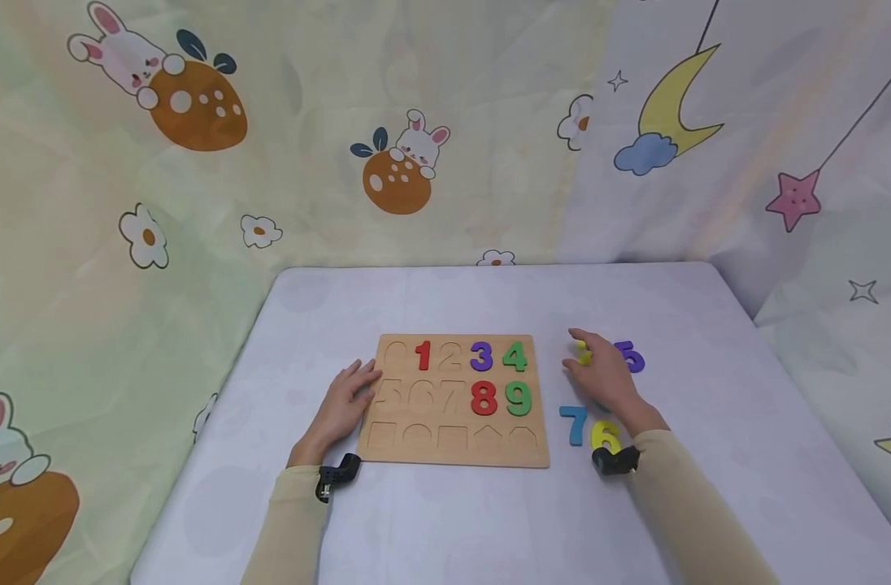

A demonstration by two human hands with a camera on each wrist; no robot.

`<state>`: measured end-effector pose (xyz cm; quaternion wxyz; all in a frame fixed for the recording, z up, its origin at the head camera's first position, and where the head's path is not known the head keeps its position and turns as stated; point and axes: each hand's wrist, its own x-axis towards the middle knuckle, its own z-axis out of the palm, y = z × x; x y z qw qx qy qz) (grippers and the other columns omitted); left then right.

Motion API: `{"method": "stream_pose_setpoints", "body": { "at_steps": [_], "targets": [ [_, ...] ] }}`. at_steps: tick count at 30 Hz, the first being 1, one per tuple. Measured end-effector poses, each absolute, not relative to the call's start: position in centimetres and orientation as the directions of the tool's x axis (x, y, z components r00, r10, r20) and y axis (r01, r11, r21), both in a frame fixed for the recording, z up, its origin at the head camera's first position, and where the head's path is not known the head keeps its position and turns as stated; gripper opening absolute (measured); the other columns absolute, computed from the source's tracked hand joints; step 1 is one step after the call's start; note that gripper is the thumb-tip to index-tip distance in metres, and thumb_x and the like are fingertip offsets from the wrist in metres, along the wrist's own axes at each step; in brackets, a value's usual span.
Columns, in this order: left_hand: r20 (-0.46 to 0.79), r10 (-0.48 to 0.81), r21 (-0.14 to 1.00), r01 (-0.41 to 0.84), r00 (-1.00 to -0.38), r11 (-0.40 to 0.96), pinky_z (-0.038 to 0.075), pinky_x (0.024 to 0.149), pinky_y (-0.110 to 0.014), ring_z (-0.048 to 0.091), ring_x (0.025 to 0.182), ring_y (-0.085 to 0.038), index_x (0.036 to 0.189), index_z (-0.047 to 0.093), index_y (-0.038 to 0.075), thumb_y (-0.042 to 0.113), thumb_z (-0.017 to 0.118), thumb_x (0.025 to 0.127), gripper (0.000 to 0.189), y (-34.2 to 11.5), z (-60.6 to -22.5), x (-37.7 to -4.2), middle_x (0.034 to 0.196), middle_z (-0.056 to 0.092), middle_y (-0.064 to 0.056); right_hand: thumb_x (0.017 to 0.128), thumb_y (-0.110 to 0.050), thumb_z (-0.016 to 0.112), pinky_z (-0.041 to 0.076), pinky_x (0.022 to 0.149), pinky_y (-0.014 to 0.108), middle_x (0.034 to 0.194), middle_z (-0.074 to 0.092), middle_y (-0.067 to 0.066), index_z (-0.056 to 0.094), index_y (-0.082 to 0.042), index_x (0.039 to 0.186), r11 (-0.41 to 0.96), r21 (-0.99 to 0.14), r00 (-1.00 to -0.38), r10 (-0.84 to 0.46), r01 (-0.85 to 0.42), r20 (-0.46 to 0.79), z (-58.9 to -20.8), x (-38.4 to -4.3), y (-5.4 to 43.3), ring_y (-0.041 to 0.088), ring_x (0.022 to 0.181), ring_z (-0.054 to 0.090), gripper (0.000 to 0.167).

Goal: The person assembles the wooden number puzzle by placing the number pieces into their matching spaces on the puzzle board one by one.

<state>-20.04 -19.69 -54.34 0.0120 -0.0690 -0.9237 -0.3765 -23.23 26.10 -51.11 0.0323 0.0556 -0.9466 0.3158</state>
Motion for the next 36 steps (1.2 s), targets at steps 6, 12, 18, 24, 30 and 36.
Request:
{"method": "stream_pose_setpoints", "body": {
  "at_steps": [6,12,18,24,30,36],
  "targets": [
    [0.073,0.122,0.692,0.139,-0.990,0.708,0.010,0.124,-0.043,0.023,0.147,-0.026,0.132,0.061,0.010,0.010,0.058,0.095,0.037,-19.8,-54.4,-20.2,0.152,0.043,0.000,0.088,-0.017,0.070,0.031,0.107,0.068,0.145,0.039,0.030,0.040,-0.001,0.145,0.824,-0.564,-0.997,-0.028,-0.062,0.069,-51.6,-23.4,27.5,0.051,0.132,0.034,0.066],
    [0.076,0.123,0.693,0.141,-0.989,0.707,0.010,0.124,-0.043,0.023,0.147,-0.025,0.132,0.061,0.010,0.009,0.059,0.095,0.037,-19.8,-54.3,-20.1,0.152,0.043,-0.001,0.088,-0.017,0.070,0.038,0.102,0.067,0.142,0.041,0.032,0.037,0.002,0.146,0.843,-0.536,-0.998,-0.019,-0.047,0.057,-52.1,-23.3,28.4,0.051,0.124,0.041,0.069],
    [0.070,0.118,0.695,0.134,-0.990,0.706,0.010,0.124,-0.044,0.023,0.147,-0.025,0.132,0.061,0.010,0.010,0.059,0.095,0.037,-19.8,-54.3,-20.1,0.152,0.042,0.000,0.090,-0.018,0.069,0.051,0.088,0.059,0.127,0.051,0.031,0.032,0.000,0.150,0.841,-0.539,-0.999,-0.039,-0.039,0.011,-51.9,-23.3,28.8,0.042,0.104,0.053,0.072],
    [0.066,0.118,0.701,0.130,-0.991,0.701,0.010,0.124,-0.042,0.023,0.147,-0.024,0.132,0.061,0.011,0.009,0.059,0.095,0.037,-19.7,-54.3,-20.1,0.152,0.043,0.001,0.090,-0.022,0.069,0.054,0.085,0.056,0.120,0.056,0.033,0.027,-0.003,0.152,0.850,-0.525,-0.995,-0.071,-0.027,-0.063,-51.8,-23.8,28.9,0.040,0.100,0.056,0.077],
    [0.067,0.114,0.706,0.127,-0.991,0.697,0.010,0.124,-0.042,0.023,0.147,-0.024,0.132,0.061,0.010,0.009,0.058,0.095,0.037,-19.7,-54.3,-20.0,0.152,0.043,0.001,0.091,-0.022,0.068,0.054,0.083,0.053,0.125,0.053,0.030,0.031,-0.002,0.150,0.850,-0.526,-0.995,-0.061,-0.013,-0.075,-51.9,-24.1,28.8,0.040,0.102,0.054,0.073],
    [0.067,0.110,0.702,0.125,-0.992,0.701,0.010,0.124,-0.043,0.023,0.147,-0.025,0.132,0.061,0.010,0.008,0.058,0.095,0.037,-19.7,-54.4,-20.0,0.152,0.043,0.000,0.088,-0.026,0.071,0.052,0.077,0.045,0.122,0.050,0.024,0.039,0.000,0.145,0.858,-0.514,-0.998,-0.046,-0.020,-0.038,-52.0,-23.8,28.4,0.036,0.098,0.050,0.070]
  ]
}}
